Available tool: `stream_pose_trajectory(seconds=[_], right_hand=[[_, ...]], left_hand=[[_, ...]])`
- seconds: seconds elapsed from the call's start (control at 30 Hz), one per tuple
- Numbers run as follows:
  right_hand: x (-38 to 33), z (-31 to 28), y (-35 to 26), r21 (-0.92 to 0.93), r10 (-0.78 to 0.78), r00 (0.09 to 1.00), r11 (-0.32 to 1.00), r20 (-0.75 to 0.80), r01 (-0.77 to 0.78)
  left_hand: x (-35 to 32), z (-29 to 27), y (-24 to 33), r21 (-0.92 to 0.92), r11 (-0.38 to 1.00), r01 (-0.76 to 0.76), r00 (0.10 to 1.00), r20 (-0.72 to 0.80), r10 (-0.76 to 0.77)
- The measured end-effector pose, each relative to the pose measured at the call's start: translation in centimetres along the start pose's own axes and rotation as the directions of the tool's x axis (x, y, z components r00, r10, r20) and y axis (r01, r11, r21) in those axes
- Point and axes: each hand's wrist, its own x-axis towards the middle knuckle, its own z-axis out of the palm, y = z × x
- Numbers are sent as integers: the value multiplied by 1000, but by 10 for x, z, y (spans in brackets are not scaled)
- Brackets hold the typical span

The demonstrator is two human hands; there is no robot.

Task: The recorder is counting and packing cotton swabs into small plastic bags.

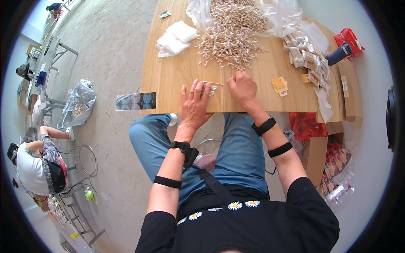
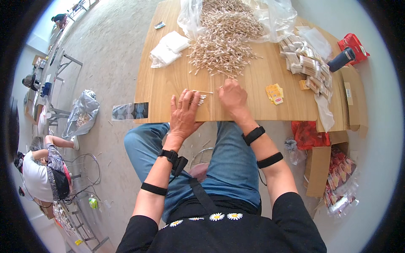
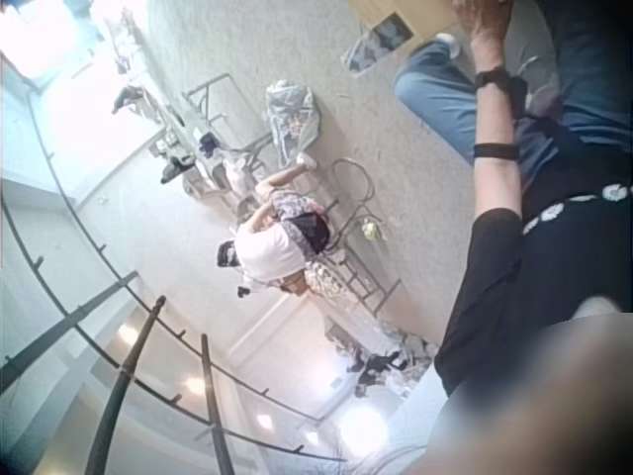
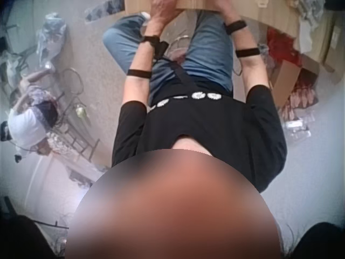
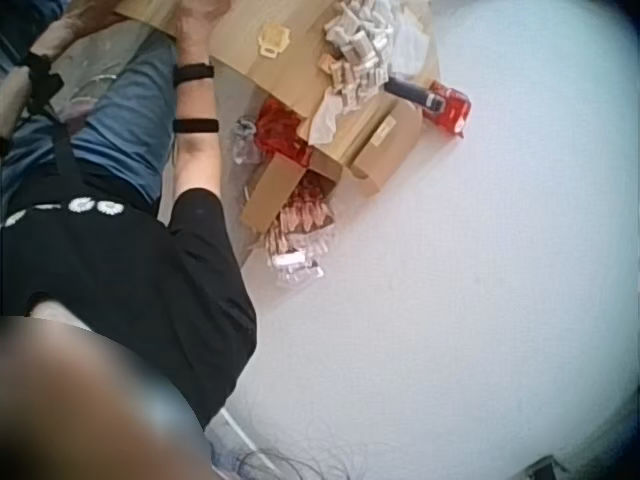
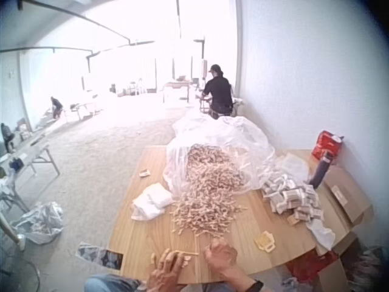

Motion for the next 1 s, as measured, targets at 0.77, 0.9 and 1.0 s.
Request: stream_pose_trajectory(seconds=[0.77, 0.9, 1.0], right_hand=[[-6, 13, -17, 169, -299, 953, 938, -48, 303], [-5, 20, -19, 198, -274, 961, 941, -27, 274], [-4, 23, -25, 230, -317, 948, 921, -23, 313]], left_hand=[[-2, 2, -1, -28, 1000, 13, 1000, -11, -13], [-2, 4, -3, -46, 999, -10, 1000, -8, 10], [-3, 4, -3, -45, 999, -14, 1000, 10, 14]])
